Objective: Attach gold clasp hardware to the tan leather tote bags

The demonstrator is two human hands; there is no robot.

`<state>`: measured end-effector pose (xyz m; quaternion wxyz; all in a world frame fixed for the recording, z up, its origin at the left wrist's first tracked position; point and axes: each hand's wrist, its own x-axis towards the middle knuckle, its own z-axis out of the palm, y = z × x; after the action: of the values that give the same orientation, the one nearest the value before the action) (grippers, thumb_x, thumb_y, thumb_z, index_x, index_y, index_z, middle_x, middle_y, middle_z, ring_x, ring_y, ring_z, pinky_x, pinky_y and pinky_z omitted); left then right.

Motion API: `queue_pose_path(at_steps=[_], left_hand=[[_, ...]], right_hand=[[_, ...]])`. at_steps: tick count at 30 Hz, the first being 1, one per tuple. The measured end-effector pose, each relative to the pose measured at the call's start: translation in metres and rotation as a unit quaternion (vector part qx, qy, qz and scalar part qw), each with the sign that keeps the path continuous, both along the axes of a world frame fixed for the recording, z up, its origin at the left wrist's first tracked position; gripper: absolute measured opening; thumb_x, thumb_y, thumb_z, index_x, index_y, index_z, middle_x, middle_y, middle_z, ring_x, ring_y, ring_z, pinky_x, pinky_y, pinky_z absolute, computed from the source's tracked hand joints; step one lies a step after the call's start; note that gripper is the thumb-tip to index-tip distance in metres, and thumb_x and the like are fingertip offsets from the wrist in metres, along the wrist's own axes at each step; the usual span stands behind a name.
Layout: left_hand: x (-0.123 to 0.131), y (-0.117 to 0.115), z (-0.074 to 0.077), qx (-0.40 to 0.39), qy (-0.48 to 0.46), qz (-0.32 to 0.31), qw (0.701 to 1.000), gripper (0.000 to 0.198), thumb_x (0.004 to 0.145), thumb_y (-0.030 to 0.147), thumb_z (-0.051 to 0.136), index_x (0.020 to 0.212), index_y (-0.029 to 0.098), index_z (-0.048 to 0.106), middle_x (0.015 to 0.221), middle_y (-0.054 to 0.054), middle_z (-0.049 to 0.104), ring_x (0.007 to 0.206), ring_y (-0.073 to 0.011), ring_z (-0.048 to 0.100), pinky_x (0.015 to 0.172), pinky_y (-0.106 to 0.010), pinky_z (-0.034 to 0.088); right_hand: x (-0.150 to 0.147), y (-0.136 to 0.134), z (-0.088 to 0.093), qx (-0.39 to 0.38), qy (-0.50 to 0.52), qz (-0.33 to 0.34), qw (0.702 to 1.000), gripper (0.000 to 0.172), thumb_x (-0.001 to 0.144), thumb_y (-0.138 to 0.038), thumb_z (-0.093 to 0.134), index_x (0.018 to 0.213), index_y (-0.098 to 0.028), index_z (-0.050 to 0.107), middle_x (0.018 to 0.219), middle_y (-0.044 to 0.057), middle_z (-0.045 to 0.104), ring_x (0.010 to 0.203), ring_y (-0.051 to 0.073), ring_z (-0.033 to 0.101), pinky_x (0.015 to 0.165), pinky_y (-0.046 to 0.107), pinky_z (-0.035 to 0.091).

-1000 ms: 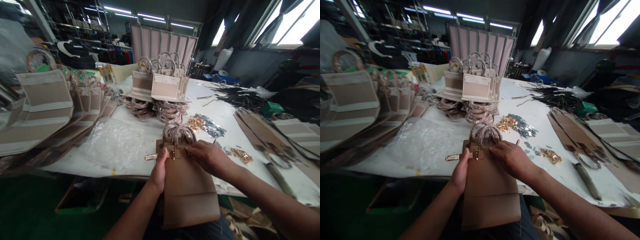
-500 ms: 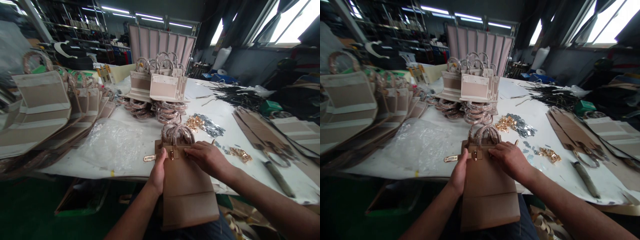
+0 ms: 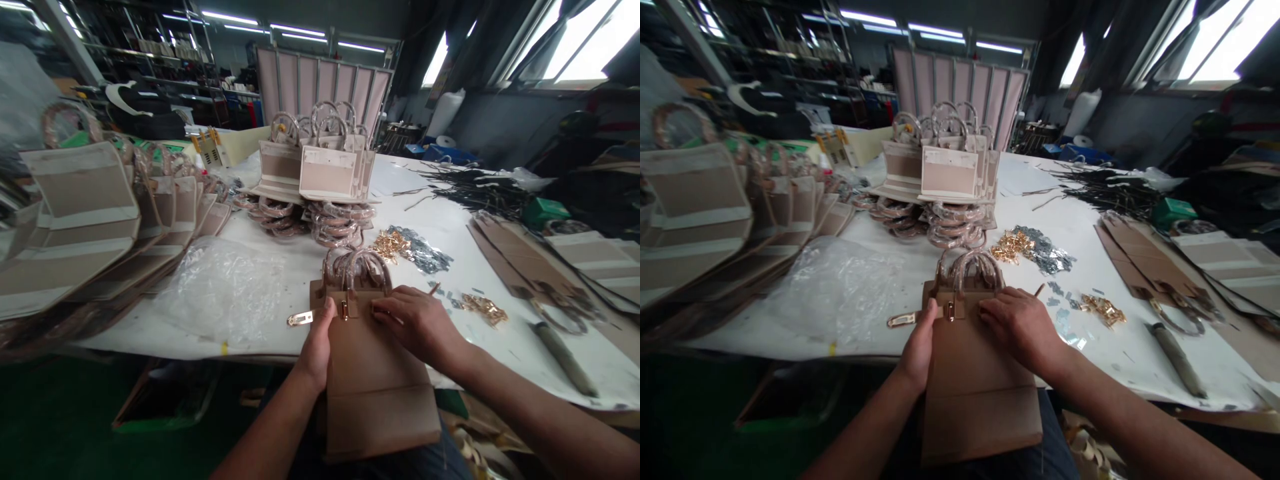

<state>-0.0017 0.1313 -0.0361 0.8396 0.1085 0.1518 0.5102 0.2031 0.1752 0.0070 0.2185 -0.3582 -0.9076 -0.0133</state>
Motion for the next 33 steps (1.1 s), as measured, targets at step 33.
queue_pose_path(at_steps=[33], left_hand=[[0.000,0.004,-0.010,-0.023,0.031,0.043,0.998,0.066,0.097,0.057,0.068,0.149,0.015,0.061,0.126,-0.017,0.078,0.125,-0.0402,0.071,0.116,-0.057,0.051]], right_hand=[[-0.001,0.008,0.000,-0.056,0.058,0.016,0.997,0.012,0.108,-0.022,0.064,0.103,-0.022,0.076,0.093,0.005,0.071,0.086,0.022,0.062,0.077,0.034,0.047]])
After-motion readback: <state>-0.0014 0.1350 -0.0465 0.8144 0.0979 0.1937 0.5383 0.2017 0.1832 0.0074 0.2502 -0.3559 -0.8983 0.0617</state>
